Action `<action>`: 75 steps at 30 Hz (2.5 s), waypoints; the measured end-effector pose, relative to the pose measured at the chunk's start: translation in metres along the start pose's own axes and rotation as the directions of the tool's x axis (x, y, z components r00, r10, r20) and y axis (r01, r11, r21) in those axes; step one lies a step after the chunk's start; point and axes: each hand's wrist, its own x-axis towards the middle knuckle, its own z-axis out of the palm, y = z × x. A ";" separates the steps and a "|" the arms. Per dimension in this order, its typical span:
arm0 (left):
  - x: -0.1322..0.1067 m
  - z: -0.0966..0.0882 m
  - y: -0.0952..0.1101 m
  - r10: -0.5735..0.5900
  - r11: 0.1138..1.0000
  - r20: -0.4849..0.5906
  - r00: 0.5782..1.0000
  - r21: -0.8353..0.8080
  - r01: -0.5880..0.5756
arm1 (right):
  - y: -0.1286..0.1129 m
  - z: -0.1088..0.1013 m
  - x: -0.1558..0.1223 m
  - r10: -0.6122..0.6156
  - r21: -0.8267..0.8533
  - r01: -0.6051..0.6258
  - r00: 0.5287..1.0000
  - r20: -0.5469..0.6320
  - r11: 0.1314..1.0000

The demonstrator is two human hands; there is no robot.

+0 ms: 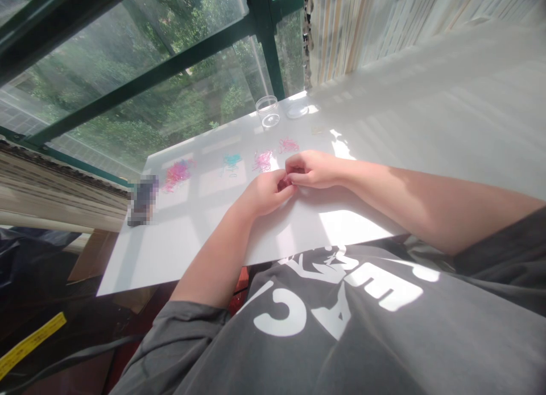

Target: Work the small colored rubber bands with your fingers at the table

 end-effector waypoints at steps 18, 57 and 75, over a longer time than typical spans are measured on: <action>0.000 0.000 -0.001 0.008 1.000 0.003 1.000 0.000 -0.008 | 0.000 0.000 0.000 0.011 -0.004 -0.011 1.000 0.005 1.000; -0.001 0.001 0.000 0.002 1.000 -0.001 1.000 -0.010 -0.002 | -0.002 0.000 -0.001 -0.022 -0.003 0.022 1.000 -0.008 1.000; 0.000 0.000 0.002 0.005 1.000 0.008 1.000 -0.008 -0.005 | -0.003 -0.001 -0.002 -0.011 0.013 0.011 1.000 0.005 1.000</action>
